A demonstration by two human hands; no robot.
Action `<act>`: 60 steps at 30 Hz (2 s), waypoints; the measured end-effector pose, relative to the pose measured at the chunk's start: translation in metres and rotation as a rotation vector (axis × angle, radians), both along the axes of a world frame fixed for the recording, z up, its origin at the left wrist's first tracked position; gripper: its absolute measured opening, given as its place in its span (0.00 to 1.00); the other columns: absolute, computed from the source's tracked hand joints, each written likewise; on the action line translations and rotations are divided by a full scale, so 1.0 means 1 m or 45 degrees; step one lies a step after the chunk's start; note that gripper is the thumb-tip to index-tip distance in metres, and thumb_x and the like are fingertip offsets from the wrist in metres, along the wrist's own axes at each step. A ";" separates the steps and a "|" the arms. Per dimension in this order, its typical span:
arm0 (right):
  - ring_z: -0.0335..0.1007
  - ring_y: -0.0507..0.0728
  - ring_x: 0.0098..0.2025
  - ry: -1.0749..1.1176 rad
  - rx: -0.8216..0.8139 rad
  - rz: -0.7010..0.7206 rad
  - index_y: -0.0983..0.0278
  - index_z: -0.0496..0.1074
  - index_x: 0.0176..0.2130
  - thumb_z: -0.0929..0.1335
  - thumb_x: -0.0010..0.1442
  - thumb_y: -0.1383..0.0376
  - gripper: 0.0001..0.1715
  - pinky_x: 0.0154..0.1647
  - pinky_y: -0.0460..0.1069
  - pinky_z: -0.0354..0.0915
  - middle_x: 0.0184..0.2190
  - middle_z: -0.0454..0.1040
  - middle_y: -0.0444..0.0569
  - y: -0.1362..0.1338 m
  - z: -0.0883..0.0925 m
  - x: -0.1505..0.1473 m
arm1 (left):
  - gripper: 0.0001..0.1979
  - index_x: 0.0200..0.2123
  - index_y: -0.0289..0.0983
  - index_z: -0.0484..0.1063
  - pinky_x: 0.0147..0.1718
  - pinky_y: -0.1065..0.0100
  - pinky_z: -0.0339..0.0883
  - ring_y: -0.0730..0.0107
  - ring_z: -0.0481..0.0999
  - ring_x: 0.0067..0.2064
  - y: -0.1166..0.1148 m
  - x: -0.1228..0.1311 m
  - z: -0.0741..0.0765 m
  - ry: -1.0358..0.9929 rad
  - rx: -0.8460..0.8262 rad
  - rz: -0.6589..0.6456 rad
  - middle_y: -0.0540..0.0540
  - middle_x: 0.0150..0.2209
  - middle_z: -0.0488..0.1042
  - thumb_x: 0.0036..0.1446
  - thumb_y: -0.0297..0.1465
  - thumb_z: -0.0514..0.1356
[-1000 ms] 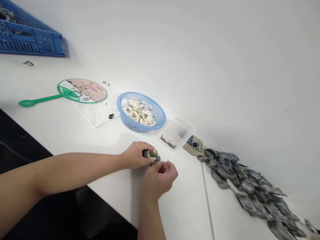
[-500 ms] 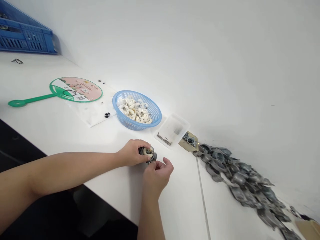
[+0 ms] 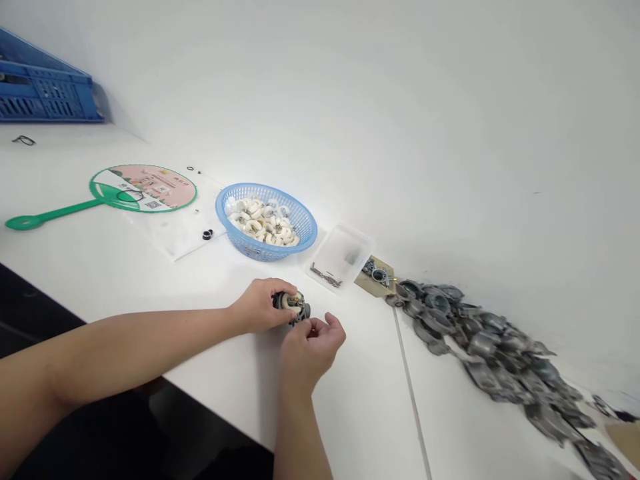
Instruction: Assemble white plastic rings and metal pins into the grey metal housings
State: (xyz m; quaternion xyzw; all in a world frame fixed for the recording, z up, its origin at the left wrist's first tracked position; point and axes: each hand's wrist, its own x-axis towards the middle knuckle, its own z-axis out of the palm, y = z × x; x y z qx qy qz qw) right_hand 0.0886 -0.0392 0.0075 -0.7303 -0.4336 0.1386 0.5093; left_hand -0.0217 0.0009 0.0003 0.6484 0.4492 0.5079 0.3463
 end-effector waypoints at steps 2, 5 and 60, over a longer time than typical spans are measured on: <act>0.68 0.55 0.32 0.006 0.013 -0.012 0.62 0.56 0.48 0.64 0.49 0.67 0.26 0.33 0.50 0.63 0.31 0.70 0.44 0.001 0.000 -0.001 | 0.15 0.36 0.40 0.74 0.43 0.67 0.68 0.66 0.75 0.41 0.000 0.001 -0.001 -0.017 -0.006 0.004 0.50 0.39 0.77 0.40 0.30 0.65; 0.68 0.55 0.32 0.019 0.011 -0.009 0.62 0.56 0.48 0.64 0.49 0.67 0.25 0.33 0.50 0.63 0.31 0.70 0.44 0.001 0.000 -0.002 | 0.16 0.37 0.40 0.74 0.42 0.67 0.69 0.66 0.75 0.40 0.000 0.002 -0.002 -0.039 -0.038 0.017 0.50 0.38 0.77 0.39 0.30 0.65; 0.68 0.55 0.30 0.011 -0.016 0.014 0.63 0.55 0.49 0.64 0.49 0.67 0.27 0.29 0.49 0.62 0.30 0.69 0.44 0.001 0.000 -0.004 | 0.21 0.44 0.40 0.71 0.44 0.65 0.69 0.65 0.73 0.42 0.001 0.000 -0.007 -0.080 -0.091 -0.058 0.47 0.41 0.75 0.43 0.30 0.64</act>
